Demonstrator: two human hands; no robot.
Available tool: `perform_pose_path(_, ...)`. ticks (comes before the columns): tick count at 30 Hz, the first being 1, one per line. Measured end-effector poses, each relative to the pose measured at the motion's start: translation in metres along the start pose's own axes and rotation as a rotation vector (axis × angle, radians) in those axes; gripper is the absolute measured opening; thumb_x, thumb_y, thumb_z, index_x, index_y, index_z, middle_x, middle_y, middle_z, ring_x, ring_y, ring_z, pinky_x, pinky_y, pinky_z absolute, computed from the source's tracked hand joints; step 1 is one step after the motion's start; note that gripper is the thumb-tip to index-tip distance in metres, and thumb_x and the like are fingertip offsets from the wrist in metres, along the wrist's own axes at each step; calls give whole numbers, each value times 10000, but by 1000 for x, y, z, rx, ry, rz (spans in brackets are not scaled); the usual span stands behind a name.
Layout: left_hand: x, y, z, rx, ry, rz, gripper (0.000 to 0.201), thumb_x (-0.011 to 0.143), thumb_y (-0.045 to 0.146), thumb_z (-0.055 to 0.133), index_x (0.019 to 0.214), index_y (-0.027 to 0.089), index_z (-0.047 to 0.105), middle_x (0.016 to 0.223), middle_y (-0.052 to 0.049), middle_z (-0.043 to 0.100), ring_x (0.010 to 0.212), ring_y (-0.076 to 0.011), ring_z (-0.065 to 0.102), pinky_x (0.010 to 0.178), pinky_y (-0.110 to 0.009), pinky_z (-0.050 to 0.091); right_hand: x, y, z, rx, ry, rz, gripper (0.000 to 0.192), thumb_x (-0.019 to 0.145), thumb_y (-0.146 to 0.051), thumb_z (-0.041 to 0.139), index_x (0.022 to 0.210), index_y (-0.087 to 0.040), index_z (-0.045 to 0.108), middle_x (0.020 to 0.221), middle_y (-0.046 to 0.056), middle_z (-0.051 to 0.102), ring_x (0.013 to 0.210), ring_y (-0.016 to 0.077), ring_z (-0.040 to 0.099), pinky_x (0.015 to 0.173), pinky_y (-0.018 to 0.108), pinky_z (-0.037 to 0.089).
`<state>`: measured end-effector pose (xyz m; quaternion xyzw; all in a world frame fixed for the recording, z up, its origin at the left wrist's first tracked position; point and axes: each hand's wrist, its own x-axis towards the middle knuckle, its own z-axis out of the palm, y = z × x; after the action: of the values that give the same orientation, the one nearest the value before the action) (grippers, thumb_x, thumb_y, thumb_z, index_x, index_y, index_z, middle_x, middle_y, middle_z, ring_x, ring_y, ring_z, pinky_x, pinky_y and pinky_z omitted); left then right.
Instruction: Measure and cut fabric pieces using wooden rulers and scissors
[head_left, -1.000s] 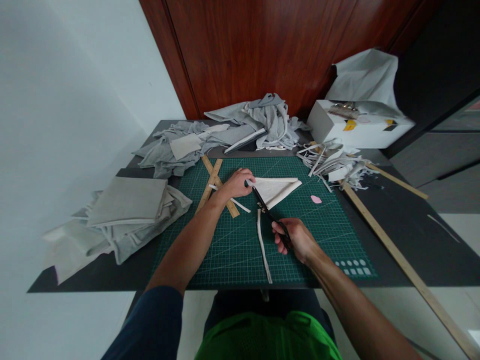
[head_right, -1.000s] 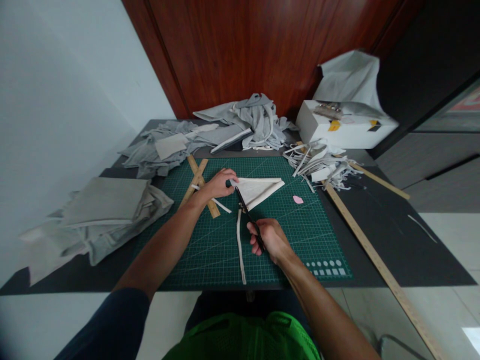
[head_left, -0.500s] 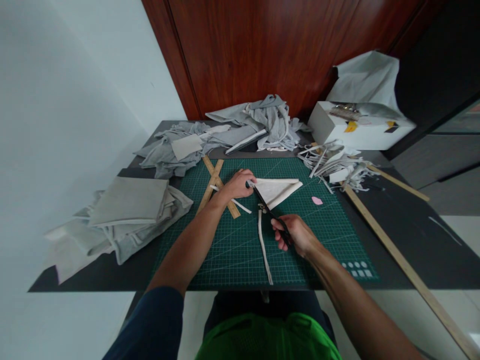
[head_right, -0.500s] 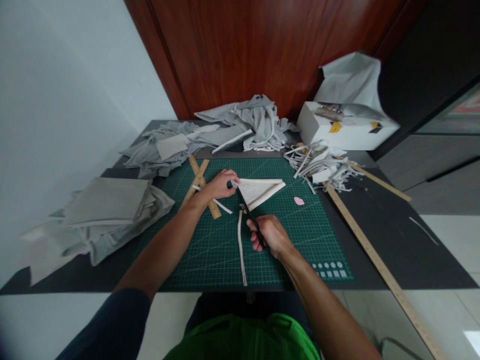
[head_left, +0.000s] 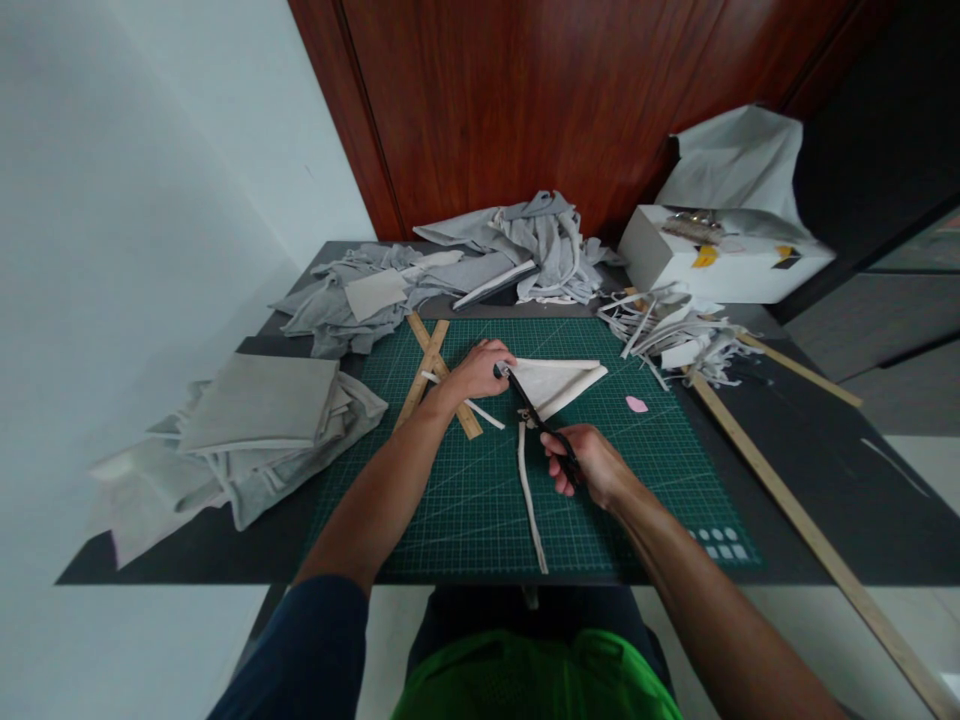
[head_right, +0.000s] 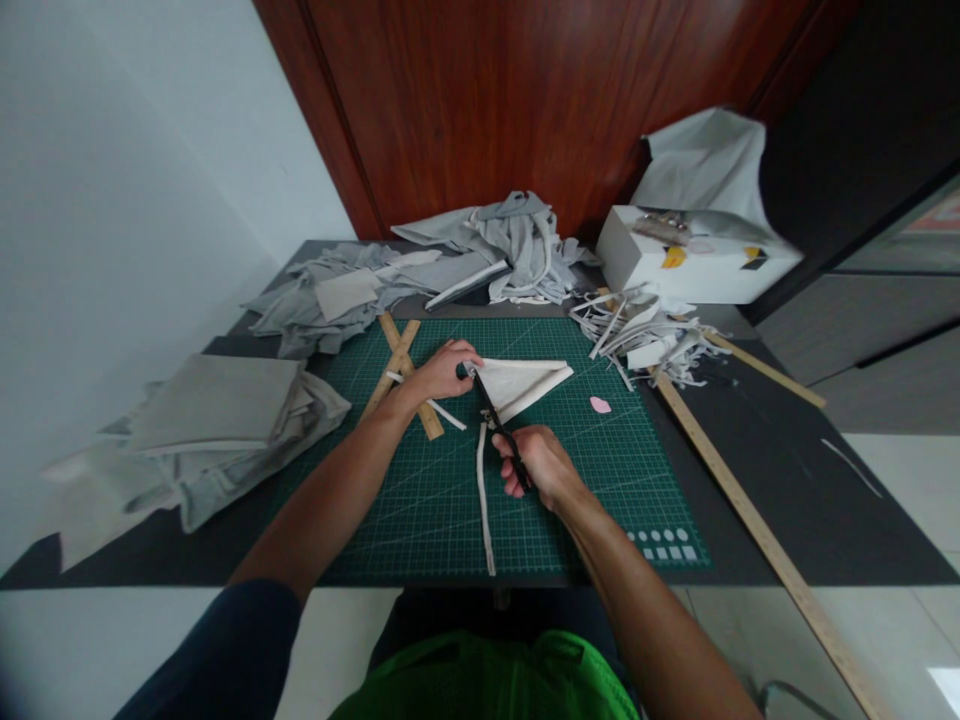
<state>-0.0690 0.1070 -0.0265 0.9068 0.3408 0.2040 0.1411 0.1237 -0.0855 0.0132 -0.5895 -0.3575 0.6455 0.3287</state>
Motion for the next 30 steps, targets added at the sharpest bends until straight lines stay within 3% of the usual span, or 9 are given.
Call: perform_pose_path(30,-1,5,-6,6,-15,-5,382,715,178,685,1087,187,769,1124,-87,688,1108,-262,637,1103,-439,428,13,-12,6,-22,28,64,251,850,-232,582,607,-170,578,482,16,587,340,131,537,331,228,375)
